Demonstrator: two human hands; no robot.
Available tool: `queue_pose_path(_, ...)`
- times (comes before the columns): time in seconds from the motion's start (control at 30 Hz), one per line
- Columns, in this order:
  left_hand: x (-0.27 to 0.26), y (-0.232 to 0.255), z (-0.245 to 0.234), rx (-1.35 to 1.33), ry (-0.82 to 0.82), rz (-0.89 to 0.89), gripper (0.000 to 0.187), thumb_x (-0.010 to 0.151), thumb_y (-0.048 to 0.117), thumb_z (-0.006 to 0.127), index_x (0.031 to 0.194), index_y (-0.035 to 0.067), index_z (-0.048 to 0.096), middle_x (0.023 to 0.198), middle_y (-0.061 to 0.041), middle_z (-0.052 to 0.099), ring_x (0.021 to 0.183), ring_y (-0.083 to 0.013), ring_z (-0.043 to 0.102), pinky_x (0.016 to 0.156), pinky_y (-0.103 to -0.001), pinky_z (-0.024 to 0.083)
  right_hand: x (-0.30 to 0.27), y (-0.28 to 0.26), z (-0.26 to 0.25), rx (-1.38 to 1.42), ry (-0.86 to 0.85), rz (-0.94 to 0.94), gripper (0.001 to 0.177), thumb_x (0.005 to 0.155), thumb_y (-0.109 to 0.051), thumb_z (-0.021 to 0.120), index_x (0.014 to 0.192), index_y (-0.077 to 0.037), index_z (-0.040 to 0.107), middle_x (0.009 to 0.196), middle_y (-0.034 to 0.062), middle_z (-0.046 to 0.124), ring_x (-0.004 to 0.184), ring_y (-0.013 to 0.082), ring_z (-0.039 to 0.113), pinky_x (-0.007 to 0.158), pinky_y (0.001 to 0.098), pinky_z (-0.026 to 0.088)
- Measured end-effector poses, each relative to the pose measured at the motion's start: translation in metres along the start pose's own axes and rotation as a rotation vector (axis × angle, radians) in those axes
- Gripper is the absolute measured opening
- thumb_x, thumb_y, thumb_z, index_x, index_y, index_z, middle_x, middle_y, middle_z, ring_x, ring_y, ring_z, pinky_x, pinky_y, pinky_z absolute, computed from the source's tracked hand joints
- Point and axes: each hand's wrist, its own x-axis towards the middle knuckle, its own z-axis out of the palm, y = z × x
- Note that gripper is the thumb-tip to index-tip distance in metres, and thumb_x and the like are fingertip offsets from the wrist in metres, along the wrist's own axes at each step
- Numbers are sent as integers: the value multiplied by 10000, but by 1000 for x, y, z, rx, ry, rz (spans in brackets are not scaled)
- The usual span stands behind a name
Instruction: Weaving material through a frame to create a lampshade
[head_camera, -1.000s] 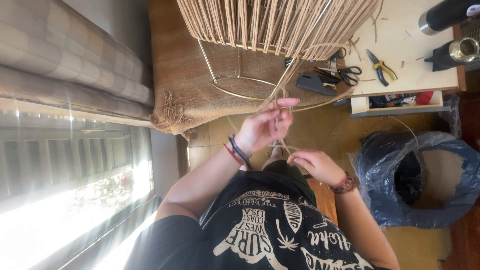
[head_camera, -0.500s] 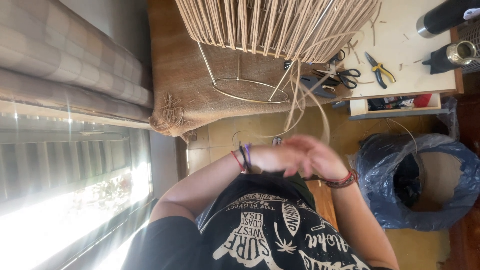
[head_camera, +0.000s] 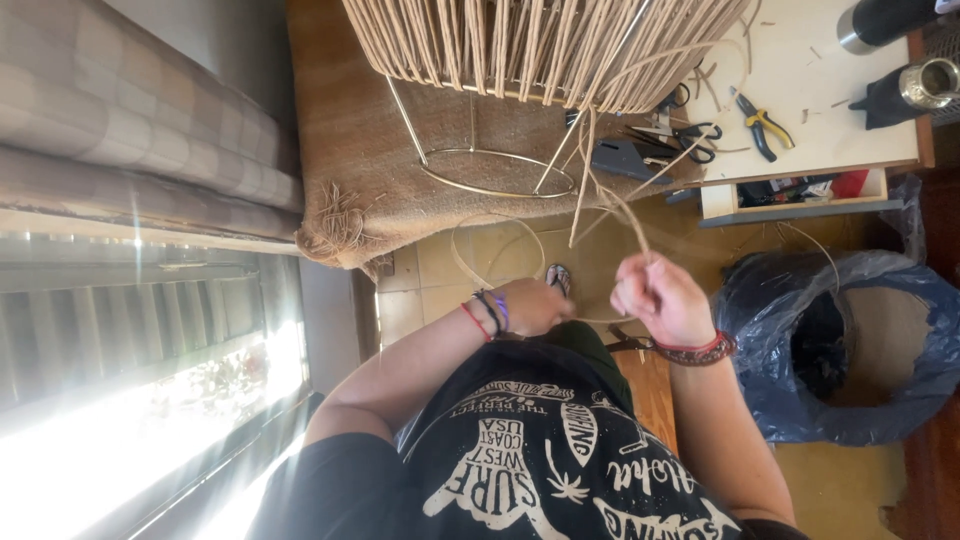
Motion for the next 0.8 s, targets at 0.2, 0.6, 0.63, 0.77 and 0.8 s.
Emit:
queue_pose_path(0.2, 16, -8, -3, -792, 470, 177, 435, 1108, 127, 333, 1522, 10, 403, 849, -94, 601, 641, -144, 609, 474, -234, 470, -3, -15, 24, -1141, -483, 369, 206, 976, -192, 618, 1092, -95, 758, 1068, 145, 768, 1007, 374, 713, 887, 525, 565)
queue_pose_path(0.6, 29, 28, -11, -273, 378, 60, 596, 1108, 363, 393, 1619, 76, 289, 1448, -292, 501, 1420, -452, 418, 1206, -652, 269, 9, -2, 13, -1121, -142, 245, 209, 1037, -183, 533, 1129, -85, 693, 763, 145, 715, 746, 298, 731, 688, 425, 563)
queue_pose_path(0.63, 31, 20, -14, -236, 348, 24, 414, 1124, 238, 342, 1486, 59, 434, 1078, -144, 555, 1035, -298, 558, 923, -461, 423, 14, -3, 16, -1154, -185, 167, 224, 1009, -217, 582, 1155, -80, 684, 917, 177, 714, 872, 351, 720, 753, 486, 576)
queue_pose_path(0.77, 42, -20, -16, 659, 797, -125, 672, 923, 211, 683, 1543, 159, 426, 1335, -99, 575, 1229, -308, 646, 986, -451, 573, 30, -18, 2, -1205, -229, -39, 577, 933, -389, 684, 1382, -36, 604, 1242, 214, 659, 1171, 362, 641, 981, 515, 542)
queue_pose_path(0.8, 46, -6, -13, 661, 806, -127, 672, 923, 211, 683, 1543, 159, 426, 1335, -99, 575, 1229, -308, 646, 986, -451, 573, 34, -25, -5, -1204, -239, -40, 577, 933, -389, 684, 1382, -36, 604, 1242, 214, 659, 1171, 362, 641, 981, 515, 542)
